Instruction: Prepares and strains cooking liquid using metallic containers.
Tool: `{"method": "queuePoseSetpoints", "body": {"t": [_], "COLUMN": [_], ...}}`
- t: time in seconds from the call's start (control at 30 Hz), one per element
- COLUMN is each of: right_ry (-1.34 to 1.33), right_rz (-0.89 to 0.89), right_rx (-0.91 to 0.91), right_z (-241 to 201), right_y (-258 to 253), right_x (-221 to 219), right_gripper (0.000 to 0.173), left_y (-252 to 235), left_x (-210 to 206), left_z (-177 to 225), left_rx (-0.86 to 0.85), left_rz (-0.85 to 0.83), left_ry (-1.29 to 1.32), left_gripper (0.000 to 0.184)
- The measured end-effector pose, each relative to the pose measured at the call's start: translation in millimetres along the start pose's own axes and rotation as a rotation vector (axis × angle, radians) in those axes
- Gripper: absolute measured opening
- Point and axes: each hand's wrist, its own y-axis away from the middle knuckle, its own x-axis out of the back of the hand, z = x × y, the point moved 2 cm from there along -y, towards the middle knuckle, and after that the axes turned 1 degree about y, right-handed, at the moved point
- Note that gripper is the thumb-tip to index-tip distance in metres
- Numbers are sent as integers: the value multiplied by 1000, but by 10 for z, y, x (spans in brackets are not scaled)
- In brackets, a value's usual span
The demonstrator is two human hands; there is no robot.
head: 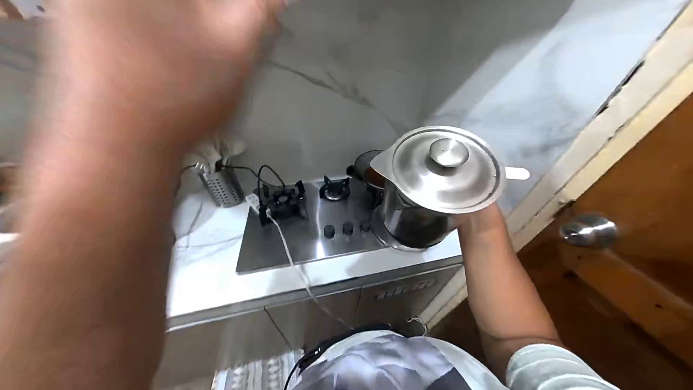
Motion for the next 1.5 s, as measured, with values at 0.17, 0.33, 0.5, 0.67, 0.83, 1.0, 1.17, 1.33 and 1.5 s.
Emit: {"method": "queuePoseSetpoints", "body": {"t": [0.17,0.33,0.5,0.67,0.83,1.0,1.17,1.33,1.5], "right_ry": [-15,203,534,301,192,78,-45,-78,10], "right_rz": [137,-4,-129,-191,-225,-218,-218,-264,-306], "right_rx": [-256,-383,-263,-243,-262,-242,-160,54,231], "right_z": [288,974,1516,1949,2259,2518,2713,2766,2780], "right_y": [514,756,1101,1214,1218,1248,1229,1229,1295], "right_x": [-321,-436,-703,-822,-884,-977,-1206,-1542,-1853], "right_gripper": [25,14,25,25,24,27,32,22,15], "left_y": [1132,1924,2435,2638,2630,2773,2869,3021,3255], "left_x": [-596,-1031,-1068,-1064,-968,-855,-609,-357,-184], "left_z": [1236,1225,1146,1012,844,657,474,182,-176], "left_rx": [276,672,1088,1105,1216,1176,1021,800,677], "left_rz": [-330,-274,-173,-18,54,249,366,343,356], "left_ry": [338,369,284,170,259,389,605,674,739], "left_gripper": [90,102,106,86,80,79,99,96,82]}}
